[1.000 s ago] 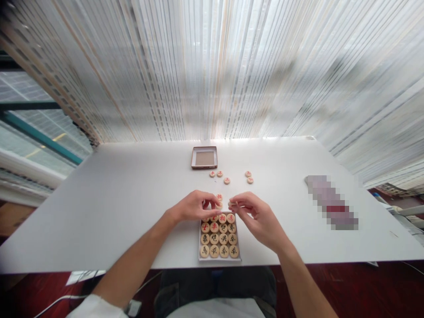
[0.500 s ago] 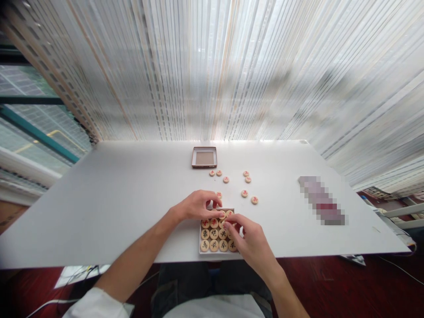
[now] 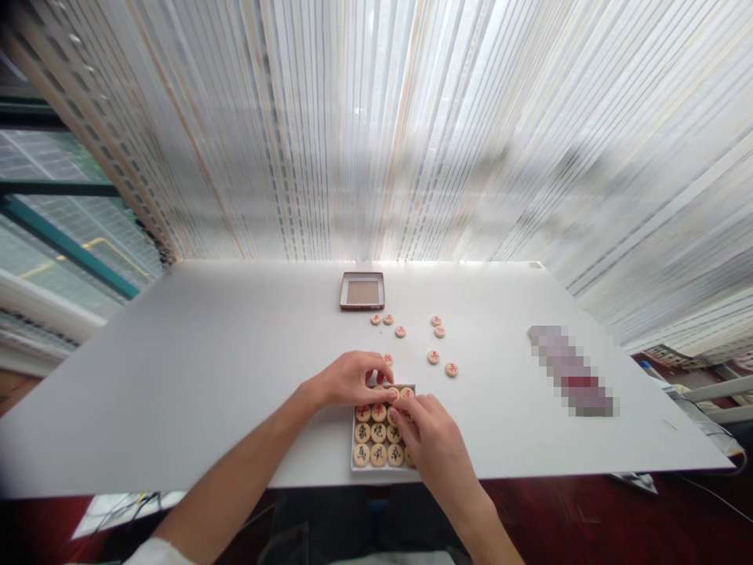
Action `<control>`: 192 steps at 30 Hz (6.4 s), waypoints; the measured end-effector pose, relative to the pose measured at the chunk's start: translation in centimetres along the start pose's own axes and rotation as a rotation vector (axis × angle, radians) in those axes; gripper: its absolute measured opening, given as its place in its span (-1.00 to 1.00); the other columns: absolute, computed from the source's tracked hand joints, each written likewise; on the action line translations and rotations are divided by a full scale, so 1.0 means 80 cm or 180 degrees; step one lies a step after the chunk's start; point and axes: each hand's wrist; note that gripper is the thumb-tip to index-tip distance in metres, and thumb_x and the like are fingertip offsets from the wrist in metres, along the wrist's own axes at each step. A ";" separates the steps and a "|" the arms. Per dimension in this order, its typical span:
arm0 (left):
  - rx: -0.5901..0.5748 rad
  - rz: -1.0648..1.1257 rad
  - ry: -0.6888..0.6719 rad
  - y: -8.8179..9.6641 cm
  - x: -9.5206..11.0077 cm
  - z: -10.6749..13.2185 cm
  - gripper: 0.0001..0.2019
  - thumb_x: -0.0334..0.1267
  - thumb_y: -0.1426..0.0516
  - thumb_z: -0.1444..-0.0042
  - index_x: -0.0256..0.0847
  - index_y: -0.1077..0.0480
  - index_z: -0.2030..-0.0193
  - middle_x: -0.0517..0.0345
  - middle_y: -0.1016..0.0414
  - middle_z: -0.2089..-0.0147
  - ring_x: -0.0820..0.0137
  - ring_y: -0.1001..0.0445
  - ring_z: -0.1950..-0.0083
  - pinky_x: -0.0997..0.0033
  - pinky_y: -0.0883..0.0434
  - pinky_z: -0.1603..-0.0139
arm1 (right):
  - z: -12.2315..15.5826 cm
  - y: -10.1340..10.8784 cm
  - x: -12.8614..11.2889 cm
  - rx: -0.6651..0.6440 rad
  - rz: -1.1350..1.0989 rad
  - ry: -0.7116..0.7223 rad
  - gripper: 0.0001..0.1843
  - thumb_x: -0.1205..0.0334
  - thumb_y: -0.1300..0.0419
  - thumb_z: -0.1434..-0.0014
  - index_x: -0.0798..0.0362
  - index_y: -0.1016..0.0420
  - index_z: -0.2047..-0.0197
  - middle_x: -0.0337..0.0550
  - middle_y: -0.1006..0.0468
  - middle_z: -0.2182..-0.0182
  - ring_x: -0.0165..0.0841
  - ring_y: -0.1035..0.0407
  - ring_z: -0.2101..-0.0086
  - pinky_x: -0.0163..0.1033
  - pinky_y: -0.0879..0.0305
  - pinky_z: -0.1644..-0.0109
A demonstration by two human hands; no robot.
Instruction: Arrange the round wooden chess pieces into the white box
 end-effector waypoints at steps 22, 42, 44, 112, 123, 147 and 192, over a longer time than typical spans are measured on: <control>0.0044 -0.0058 0.0075 0.000 -0.005 0.001 -0.79 -0.06 -0.28 -0.10 -0.15 -0.55 0.28 0.20 -0.56 0.32 0.44 -0.43 0.33 0.49 -0.29 0.31 | 0.015 -0.014 0.008 0.0201 0.0097 0.0225 -0.84 0.23 -0.14 -0.34 -0.10 -0.52 0.07 -0.04 -0.54 0.21 -0.13 -0.47 0.19 0.01 -0.52 0.13; -0.0058 -0.0170 -0.0021 0.001 -0.001 0.001 -0.73 0.01 -0.32 -0.03 -0.14 -0.53 0.27 0.25 -0.52 0.30 0.46 -0.39 0.33 0.51 -0.26 0.31 | 0.017 -0.002 0.016 0.0534 0.0166 0.0208 -0.81 0.30 -0.15 -0.34 -0.06 -0.50 0.02 -0.05 -0.52 0.13 -0.15 -0.41 0.10 0.00 -0.48 0.05; -0.0054 -0.0191 -0.0024 0.001 -0.001 0.001 -0.72 0.01 -0.33 -0.01 -0.14 -0.52 0.27 0.25 -0.52 0.30 0.46 -0.40 0.33 0.51 -0.26 0.30 | 0.016 0.000 0.021 0.0486 0.0258 0.0242 -0.80 0.29 -0.15 -0.33 -0.07 -0.51 0.00 -0.05 -0.52 0.10 -0.14 -0.40 0.06 0.03 -0.47 0.01; 0.0820 -0.0628 0.0441 0.011 -0.027 -0.009 -0.78 -0.17 -0.09 -0.29 -0.15 -0.55 0.26 0.15 -0.61 0.32 0.42 -0.44 0.38 0.46 -0.31 0.31 | -0.221 -0.020 0.093 -0.0284 0.0569 0.0397 -0.80 0.17 -0.17 -0.31 0.05 -0.60 0.14 -0.02 -0.56 0.25 -0.17 -0.39 0.13 -0.12 -0.34 0.02; 0.0993 -0.0083 0.0518 0.010 -0.024 -0.010 -0.72 -0.09 -0.09 -0.29 -0.20 -0.54 0.26 0.16 -0.57 0.37 0.45 -0.38 0.42 0.46 -0.33 0.32 | -0.206 0.012 0.069 0.0033 0.0094 0.0571 -0.88 0.22 -0.25 -0.22 -0.03 -0.56 0.16 -0.12 -0.57 0.27 -0.23 -0.42 0.16 -0.15 -0.37 0.05; 0.1232 0.1300 0.0827 -0.007 -0.027 -0.021 -0.67 -0.01 -0.13 -0.27 -0.27 -0.50 0.20 0.08 -0.58 0.33 0.46 -0.42 0.39 0.51 -0.32 0.38 | -0.142 0.015 0.076 -0.0197 -0.0832 0.0928 -0.78 0.23 -0.23 -0.25 0.01 -0.46 0.03 -0.14 -0.59 0.27 -0.35 -0.45 0.33 -0.22 -0.45 0.19; 0.1322 0.0902 0.0389 -0.005 -0.023 -0.020 -0.72 -0.14 -0.23 -0.19 -0.16 -0.50 0.00 0.12 -0.61 0.21 0.56 -0.35 0.47 0.55 -0.33 0.45 | -0.148 0.006 0.065 -0.0820 -0.3070 -0.0730 -0.66 -0.02 -0.34 -0.16 0.04 -0.62 0.12 -0.09 -0.64 0.20 -0.24 -0.55 0.18 -0.11 -0.52 0.05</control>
Point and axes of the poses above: each hand's wrist, its own z-axis away from the middle knuckle, its own y-axis out of the back of the hand, x = y × z
